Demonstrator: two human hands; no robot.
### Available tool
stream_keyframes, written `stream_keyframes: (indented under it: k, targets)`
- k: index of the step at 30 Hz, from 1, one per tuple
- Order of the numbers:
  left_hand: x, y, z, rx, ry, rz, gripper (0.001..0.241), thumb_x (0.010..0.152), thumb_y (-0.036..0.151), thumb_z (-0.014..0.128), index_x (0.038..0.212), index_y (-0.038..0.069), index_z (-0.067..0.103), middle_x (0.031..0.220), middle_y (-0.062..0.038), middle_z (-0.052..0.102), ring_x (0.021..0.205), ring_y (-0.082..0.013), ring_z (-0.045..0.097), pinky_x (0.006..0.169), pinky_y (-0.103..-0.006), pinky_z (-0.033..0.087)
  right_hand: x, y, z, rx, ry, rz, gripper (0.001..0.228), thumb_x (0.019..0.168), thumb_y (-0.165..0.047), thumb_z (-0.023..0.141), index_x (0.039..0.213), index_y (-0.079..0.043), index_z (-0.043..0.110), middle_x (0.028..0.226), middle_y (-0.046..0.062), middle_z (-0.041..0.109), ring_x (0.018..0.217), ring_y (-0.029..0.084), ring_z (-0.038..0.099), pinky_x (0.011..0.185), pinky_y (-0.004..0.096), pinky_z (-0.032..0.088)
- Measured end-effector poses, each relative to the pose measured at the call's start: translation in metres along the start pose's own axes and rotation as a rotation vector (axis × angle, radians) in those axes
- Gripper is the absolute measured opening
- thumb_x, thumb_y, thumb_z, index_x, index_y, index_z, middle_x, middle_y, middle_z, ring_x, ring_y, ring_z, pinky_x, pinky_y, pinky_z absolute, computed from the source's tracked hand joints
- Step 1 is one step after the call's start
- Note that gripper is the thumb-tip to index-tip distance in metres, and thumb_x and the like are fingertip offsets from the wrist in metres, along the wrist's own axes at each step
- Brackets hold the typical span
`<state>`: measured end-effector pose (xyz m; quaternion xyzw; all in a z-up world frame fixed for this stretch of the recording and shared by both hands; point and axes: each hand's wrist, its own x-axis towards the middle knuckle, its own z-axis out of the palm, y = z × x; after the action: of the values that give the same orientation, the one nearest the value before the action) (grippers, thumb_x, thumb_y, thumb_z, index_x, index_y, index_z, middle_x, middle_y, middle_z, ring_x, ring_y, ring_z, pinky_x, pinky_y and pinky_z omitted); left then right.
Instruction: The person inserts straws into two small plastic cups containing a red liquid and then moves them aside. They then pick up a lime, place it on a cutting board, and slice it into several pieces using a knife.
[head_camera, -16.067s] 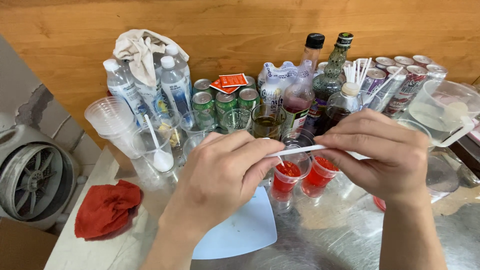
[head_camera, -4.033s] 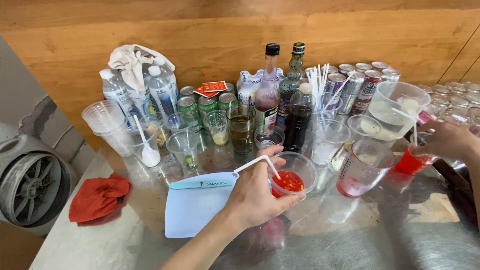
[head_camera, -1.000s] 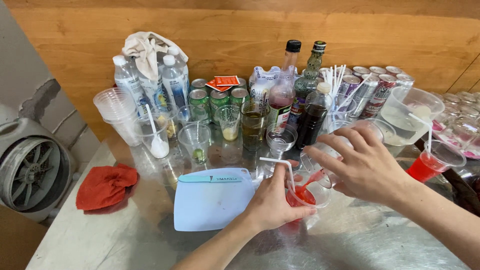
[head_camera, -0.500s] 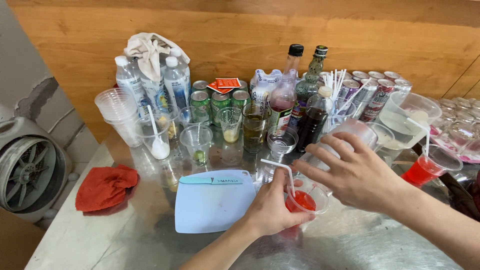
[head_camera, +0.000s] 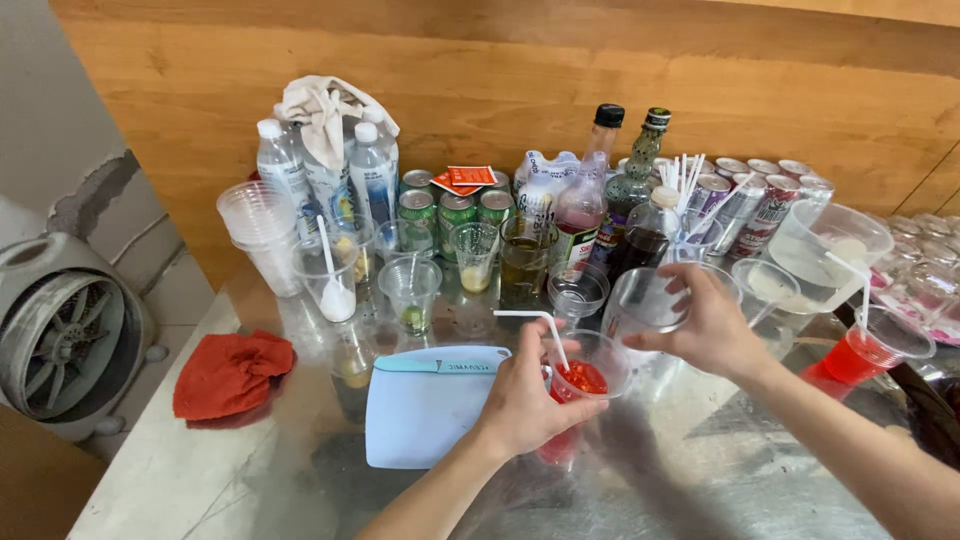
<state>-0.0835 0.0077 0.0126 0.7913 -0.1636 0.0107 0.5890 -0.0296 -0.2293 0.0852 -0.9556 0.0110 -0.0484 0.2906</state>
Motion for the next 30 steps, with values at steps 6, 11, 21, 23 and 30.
stream_keyframes:
  k: [6, 11, 21, 23, 30]
  targets:
    - [0.0, -0.003, 0.002, 0.021, -0.014, -0.044, 0.088, 0.063, 0.041, 0.089, 0.134, 0.022, 0.04, 0.131, -0.002, 0.072, 0.108, -0.0223, 0.074, 0.091, -0.0334, 0.057, 0.013, 0.019, 0.018, -0.092, 0.079, -0.051, 0.105, 0.052, -0.048, 0.097, 0.142, -0.015, 0.054, 0.127, 0.011, 0.063, 0.092, 0.025, 0.072, 0.085, 0.04, 0.057]
    - [-0.002, 0.001, 0.001, -0.003, -0.029, -0.038, 0.087, 0.064, 0.041, 0.089, 0.134, 0.023, 0.041, 0.131, -0.002, 0.072, 0.11, -0.0227, 0.074, 0.094, -0.0341, 0.058, -0.005, 0.03, 0.011, -0.484, 0.227, -0.598, 0.125, 0.059, -0.029, 0.091, 0.163, -0.01, 0.022, 0.155, 0.024, 0.034, 0.137, 0.041, 0.042, 0.112, 0.055, 0.041]
    - [-0.018, 0.004, 0.015, -0.026, -0.23, 0.154, 0.093, 0.065, 0.032, 0.085, 0.144, 0.018, 0.038, 0.12, -0.011, 0.073, 0.108, -0.0265, 0.07, 0.094, -0.0378, 0.055, -0.074, -0.01, 0.0, -0.257, -0.456, -0.671, 0.083, 0.072, -0.048, 0.096, 0.139, -0.022, 0.056, 0.149, 0.008, 0.052, 0.128, 0.029, 0.063, 0.1, 0.04, 0.052]
    - [-0.022, 0.007, 0.018, -0.053, -0.247, 0.145, 0.093, 0.065, 0.031, 0.083, 0.145, 0.017, 0.038, 0.122, -0.01, 0.072, 0.11, -0.0238, 0.071, 0.096, -0.0347, 0.054, -0.082, -0.014, -0.003, -0.257, -0.467, -0.654, 0.083, 0.071, -0.044, 0.093, 0.142, -0.023, 0.054, 0.145, 0.005, 0.054, 0.121, 0.028, 0.067, 0.095, 0.04, 0.054]
    - [-0.034, 0.027, 0.02, 0.062, -0.567, 0.226, 0.121, 0.067, 0.045, 0.075, 0.162, 0.011, 0.01, 0.143, -0.022, 0.053, 0.129, -0.0312, 0.059, 0.107, -0.0426, 0.046, -0.093, 0.021, -0.014, -0.537, -0.527, -0.467, 0.095, 0.056, -0.043, 0.088, 0.136, -0.021, 0.043, 0.121, 0.006, 0.06, 0.1, 0.034, 0.07, 0.076, 0.052, 0.063]
